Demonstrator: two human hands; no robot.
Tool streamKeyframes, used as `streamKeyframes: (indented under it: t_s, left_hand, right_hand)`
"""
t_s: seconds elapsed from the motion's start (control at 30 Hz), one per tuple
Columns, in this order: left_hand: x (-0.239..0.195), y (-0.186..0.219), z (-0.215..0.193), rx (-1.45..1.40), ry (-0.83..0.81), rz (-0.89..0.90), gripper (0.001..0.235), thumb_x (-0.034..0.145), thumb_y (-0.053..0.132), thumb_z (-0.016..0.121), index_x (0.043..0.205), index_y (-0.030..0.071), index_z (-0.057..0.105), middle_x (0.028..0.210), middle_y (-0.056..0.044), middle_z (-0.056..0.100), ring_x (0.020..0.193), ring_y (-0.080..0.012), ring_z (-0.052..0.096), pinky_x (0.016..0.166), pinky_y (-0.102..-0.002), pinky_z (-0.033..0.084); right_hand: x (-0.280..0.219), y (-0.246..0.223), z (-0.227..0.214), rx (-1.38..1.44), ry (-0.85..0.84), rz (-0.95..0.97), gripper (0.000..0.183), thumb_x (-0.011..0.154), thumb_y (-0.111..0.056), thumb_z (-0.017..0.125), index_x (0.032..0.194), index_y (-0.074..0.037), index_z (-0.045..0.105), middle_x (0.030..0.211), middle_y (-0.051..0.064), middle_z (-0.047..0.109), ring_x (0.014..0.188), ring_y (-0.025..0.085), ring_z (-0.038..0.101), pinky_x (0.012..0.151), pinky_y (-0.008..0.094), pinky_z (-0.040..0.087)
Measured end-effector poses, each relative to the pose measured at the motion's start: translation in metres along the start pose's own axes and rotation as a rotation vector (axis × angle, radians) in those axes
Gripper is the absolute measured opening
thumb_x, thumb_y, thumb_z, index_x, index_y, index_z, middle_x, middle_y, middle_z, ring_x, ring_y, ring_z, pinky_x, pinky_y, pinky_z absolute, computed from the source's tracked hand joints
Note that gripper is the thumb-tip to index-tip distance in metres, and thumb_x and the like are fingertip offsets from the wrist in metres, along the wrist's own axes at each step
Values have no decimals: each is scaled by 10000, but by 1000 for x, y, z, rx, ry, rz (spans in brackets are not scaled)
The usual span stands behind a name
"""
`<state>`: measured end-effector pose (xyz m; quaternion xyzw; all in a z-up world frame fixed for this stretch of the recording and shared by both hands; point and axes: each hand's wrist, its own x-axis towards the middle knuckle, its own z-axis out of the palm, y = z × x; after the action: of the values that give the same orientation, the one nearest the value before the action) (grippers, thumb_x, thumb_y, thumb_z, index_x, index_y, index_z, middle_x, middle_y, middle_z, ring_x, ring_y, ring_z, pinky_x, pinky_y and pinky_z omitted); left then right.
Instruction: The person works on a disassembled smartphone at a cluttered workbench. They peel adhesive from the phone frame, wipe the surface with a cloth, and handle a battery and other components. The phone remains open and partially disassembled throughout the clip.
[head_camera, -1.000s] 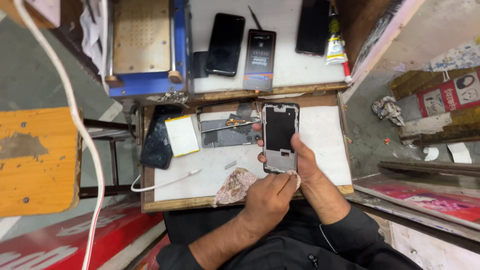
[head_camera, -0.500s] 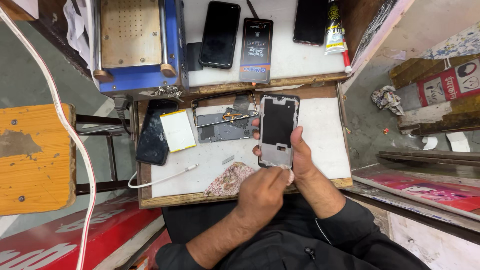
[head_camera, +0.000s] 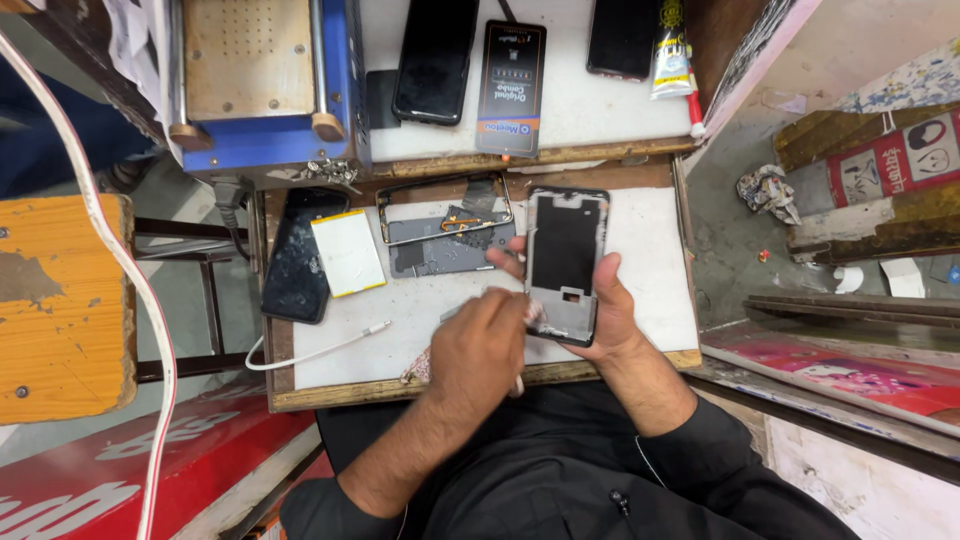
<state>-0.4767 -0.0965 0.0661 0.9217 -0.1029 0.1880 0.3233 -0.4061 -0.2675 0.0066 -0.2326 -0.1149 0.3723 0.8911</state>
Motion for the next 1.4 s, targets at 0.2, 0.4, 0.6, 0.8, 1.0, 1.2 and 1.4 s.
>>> streamKeyframes:
  t_s: [0.2, 0.4, 0.6, 0.8, 1.0, 1.2, 1.4]
  left_hand:
    - [36, -24, -5, 96, 220, -22, 193, 912, 81, 751, 1094, 54, 692, 957, -75, 658, 841, -262, 682, 692, -365, 561]
    - [14, 9, -10, 107, 85, 44, 160, 912, 62, 725, 1071, 62, 709, 913, -74, 659, 757, -237, 682, 629, -359, 550]
    - [29, -8, -9, 112, 208, -6, 133, 933, 71, 729, 1059, 73, 688, 913, -58, 635, 775, -235, 665, 645, -348, 538]
    - [7, -2, 0, 141, 37, 96, 234, 864, 60, 744, 1097, 39, 738, 823, -66, 605, 682, -233, 643, 574, -369, 525]
    - [-33, 14, 16, -27, 52, 24, 267, 807, -6, 719, 1074, 7, 713, 958, -95, 678, 802, -250, 697, 637, -354, 558]
    - [-25, 38, 24, -213, 63, 64, 241, 842, -23, 711, 1081, -7, 694, 1041, -118, 691, 879, -265, 726, 720, -353, 604]
    - [-39, 0, 12, -91, -125, 42, 287, 762, 16, 738, 1048, 18, 715, 1001, -100, 711, 836, -266, 718, 670, -376, 583]
  right_hand:
    - [-15, 26, -6, 236, 93, 113, 863, 1089, -652, 555, 1645, -25, 346, 1535, 196, 430, 1412, 329, 502, 1159, 516, 478]
    - [-4, 8, 4, 46, 203, -11, 957, 829, -655, 590, 1554, -96, 311, 1549, 97, 497, 1437, 247, 553, 1160, 470, 488]
    - [-12, 17, -1, 151, 97, 159, 985, 999, -674, 604, 1680, -32, 296, 1590, 196, 436, 1432, 363, 388, 1177, 568, 379]
    - [-5, 8, 7, -46, 143, -26, 1016, 906, -695, 604, 1630, -65, 269, 1650, 152, 365, 1579, 328, 297, 1274, 535, 300]
    - [9, -3, 19, 48, 189, -83, 975, 907, -688, 588, 1634, -142, 236, 1663, 93, 324, 1484, 309, 383, 1197, 640, 379]
    - [14, 7, 21, -24, 243, -193, 902, 1006, -649, 597, 1670, -130, 276, 1650, 163, 398, 1245, 263, 555, 944, 469, 531]
    - [-3, -3, 15, -65, 201, -213, 910, 960, -641, 634, 1658, -154, 314, 1619, 114, 431, 1204, 232, 560, 924, 437, 521]
